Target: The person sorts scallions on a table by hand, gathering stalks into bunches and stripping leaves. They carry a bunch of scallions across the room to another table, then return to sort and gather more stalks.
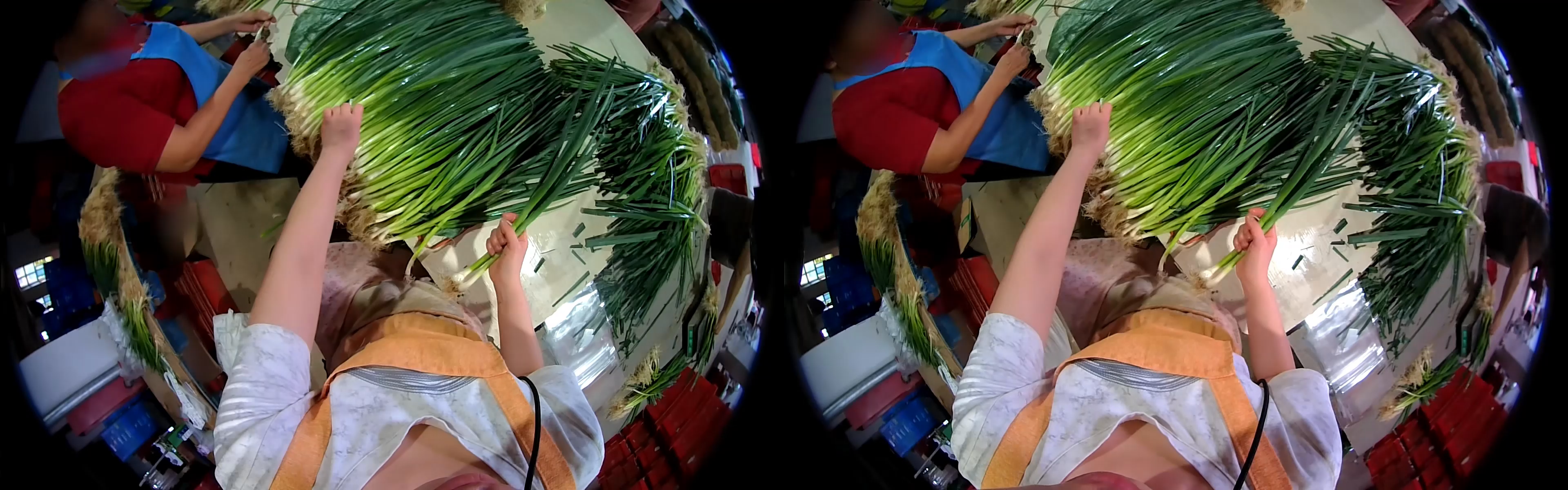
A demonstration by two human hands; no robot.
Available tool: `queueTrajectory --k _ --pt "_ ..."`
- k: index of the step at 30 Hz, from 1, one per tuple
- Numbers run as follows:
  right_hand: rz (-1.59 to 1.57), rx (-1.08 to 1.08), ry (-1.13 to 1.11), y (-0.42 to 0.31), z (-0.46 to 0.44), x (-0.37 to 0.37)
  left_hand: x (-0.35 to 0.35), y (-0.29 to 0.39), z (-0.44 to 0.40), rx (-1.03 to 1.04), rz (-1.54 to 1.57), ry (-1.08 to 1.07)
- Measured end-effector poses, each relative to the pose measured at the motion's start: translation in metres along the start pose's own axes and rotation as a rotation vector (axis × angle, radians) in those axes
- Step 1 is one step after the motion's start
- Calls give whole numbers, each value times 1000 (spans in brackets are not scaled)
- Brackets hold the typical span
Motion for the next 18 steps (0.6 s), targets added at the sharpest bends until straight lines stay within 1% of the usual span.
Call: queueTrajectory --k 1,2,4,7,9,11,12,13,15,16,17,18 --pt "-10 4 -6 0 2 2 -1 2 -2 43 -12 5" --pt "-22 9 -12 1 4 5 -7 7 -2 121 100 88" --pt "-34 23 -37 5 4 5 -42 17 6 277 322 248" --pt "-26 60 -59 12 5 10 -44 39 30 -32 937 -206" --pt "-19 89 -97 17 5 15 -47 66 64 -240 1386 -388" --pt "-52 126 -102 23 6 24 -41 91 97 -389 1588 -512" --pt "-39 141 -139 30 2 23 -44 104 110 -362 1613 -551" --pt "-10 184 -121 36 0 22 -46 116 122 -336 1638 -590" --pt "53 272 -89 47 -1 25 -35 138 144 -248 1686 -561" --pt "47 312 -124 52 2 27 -42 148 150 -162 1646 -548" --pt "37 341 -96 58 2 27 -48 157 154 -66 1533 -555" --pt "30 349 -126 63 3 28 -50 167 161 -12 1517 -539"
Point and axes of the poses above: each hand's wrist, its own z-axis away from the middle knuckle, its own x-axis out of the palm, y = z × x, the point moved 6 cm from there along -z, towards the middle knuckle, and after that the axes turned 1 degree about x, right-handed, at the moved point
